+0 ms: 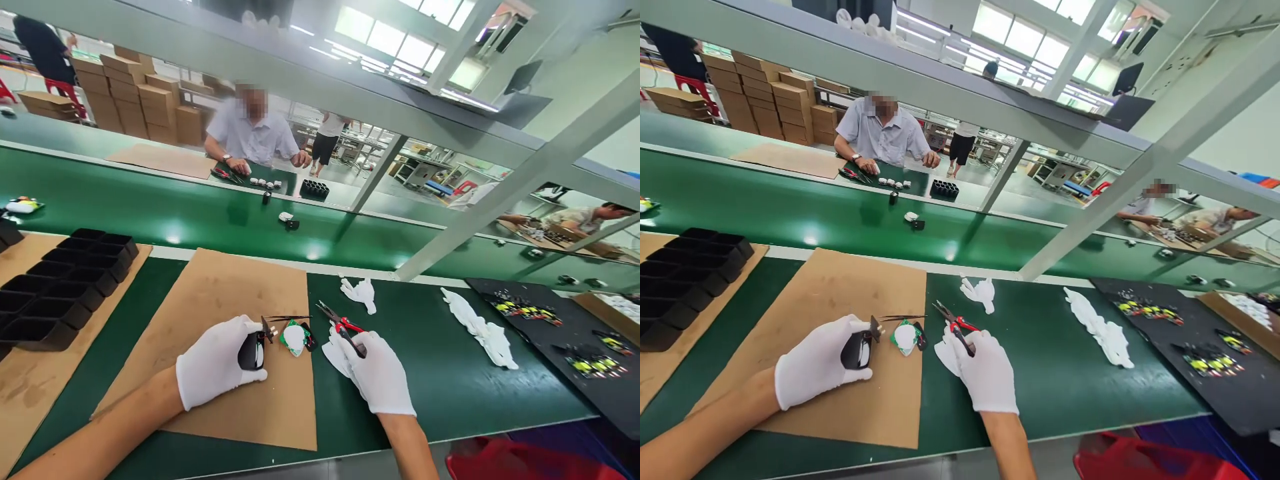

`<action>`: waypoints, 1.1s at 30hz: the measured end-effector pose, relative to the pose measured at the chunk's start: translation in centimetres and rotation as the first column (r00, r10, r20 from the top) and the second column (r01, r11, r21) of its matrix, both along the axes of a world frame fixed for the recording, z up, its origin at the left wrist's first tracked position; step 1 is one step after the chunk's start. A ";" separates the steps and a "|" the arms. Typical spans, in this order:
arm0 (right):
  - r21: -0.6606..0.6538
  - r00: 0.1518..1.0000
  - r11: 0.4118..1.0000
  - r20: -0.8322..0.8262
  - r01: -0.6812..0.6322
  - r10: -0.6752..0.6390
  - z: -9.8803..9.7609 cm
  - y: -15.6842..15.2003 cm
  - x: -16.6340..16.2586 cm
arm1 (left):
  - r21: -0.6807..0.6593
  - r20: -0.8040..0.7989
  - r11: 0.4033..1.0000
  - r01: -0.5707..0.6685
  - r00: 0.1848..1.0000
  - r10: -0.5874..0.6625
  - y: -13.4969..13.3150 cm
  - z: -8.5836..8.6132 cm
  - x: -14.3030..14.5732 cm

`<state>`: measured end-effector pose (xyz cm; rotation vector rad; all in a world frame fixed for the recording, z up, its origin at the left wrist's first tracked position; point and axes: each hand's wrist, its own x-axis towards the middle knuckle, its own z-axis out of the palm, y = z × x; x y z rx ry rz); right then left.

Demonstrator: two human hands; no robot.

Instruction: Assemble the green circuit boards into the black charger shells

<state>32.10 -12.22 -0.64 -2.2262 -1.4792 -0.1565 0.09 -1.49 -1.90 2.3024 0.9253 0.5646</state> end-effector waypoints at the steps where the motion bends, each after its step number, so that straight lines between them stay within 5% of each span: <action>1: 0.013 1.000 1.000 -0.018 -0.010 0.010 0.2 0.1 0.1 | 0.001 0.005 1.000 0.014 1.000 -0.014 -0.1 0.0 -0.1; 9: 0.263 0.986 0.956 -0.063 -0.131 0.153 3.4 -3.0 -2.3 | 0.022 0.055 0.999 0.048 0.997 -0.049 -0.4 0.4 -0.3; 14: 0.243 0.899 0.876 -0.032 -0.416 0.436 4.4 -6.2 -6.5 | 0.100 0.002 0.993 0.069 0.998 -0.069 -0.6 0.2 -0.3; 24: 0.204 0.830 0.881 -0.298 -0.428 0.472 0.7 -7.2 -8.1 | 0.219 -0.022 0.969 0.116 0.993 -0.114 -0.8 0.1 -0.4; 33: 0.245 0.848 0.891 -0.290 -0.382 0.444 -0.9 -7.1 -8.6 | 0.302 -0.077 0.944 0.133 0.990 -0.115 -0.8 -0.6 -0.5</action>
